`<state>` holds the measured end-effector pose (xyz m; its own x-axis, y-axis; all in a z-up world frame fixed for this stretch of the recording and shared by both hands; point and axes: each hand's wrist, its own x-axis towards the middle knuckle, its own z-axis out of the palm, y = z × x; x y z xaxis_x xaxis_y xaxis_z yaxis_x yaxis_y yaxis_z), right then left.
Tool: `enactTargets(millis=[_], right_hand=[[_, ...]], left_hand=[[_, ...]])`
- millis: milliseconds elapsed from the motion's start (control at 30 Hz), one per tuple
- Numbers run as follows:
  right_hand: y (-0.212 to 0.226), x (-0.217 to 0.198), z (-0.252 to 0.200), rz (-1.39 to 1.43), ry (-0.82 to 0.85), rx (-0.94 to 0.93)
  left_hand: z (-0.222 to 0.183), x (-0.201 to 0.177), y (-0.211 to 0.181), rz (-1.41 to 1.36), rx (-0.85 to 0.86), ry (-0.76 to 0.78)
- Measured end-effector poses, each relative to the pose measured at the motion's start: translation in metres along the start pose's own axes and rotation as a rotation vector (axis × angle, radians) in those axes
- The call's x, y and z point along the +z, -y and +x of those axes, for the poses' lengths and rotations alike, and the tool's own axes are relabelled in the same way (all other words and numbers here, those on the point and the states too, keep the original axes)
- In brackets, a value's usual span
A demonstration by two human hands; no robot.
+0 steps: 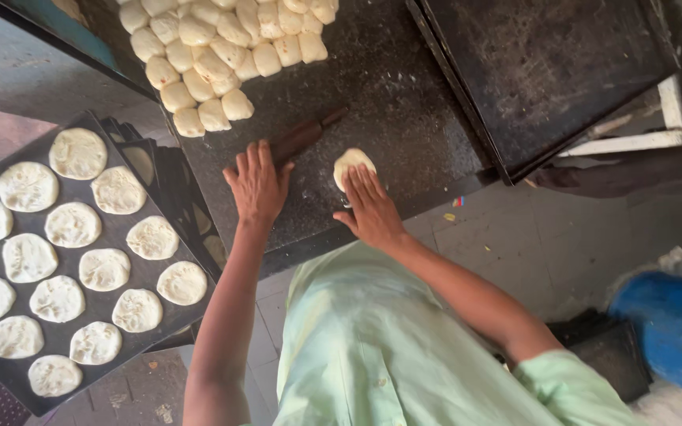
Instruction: The person picks up pieces of dough from a large pile, flattens them with a rolling pin on a work surface, and places the flattened rounds onto metal baking trays.
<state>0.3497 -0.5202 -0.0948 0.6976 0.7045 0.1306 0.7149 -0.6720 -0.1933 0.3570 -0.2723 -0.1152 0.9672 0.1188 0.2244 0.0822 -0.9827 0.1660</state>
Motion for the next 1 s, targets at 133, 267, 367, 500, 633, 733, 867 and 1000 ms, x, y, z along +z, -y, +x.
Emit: enactTargets(millis=[133,267,367,500,633,733,867,1000], right_hand=[[-0.017,-0.001,0.035,0.003,0.184,0.172],[-0.081,-0.005,0.036,0.351,-0.322,0.204],[-0.097,0.019,0.040,0.372,-0.358,0.311],[-0.151,0.048,0.100,0.309,-0.255,0.332],[-0.125,0.033,0.054,0.416,-0.130,0.389],[-0.072,0.004,0.001,0.563,-0.204,0.349],[-0.084,0.005,0.051,0.571,-0.277,0.323],[-0.085,0.004,0.066,0.349,0.019,-0.058]], left_hand=[[0.029,0.009,-0.003,-0.162,0.075,0.093],[0.018,0.003,-0.020,-0.287,0.366,0.200],[0.035,-0.007,-0.040,-0.239,0.349,0.393],[0.099,0.010,-0.042,-0.251,0.048,0.541],[0.053,0.014,-0.047,-0.267,0.180,0.371],[-0.017,-0.003,-0.043,-0.206,0.388,0.092],[-0.041,0.007,-0.017,-0.160,-0.208,0.123],[-0.040,0.013,-0.014,-0.009,-0.312,-0.115]])
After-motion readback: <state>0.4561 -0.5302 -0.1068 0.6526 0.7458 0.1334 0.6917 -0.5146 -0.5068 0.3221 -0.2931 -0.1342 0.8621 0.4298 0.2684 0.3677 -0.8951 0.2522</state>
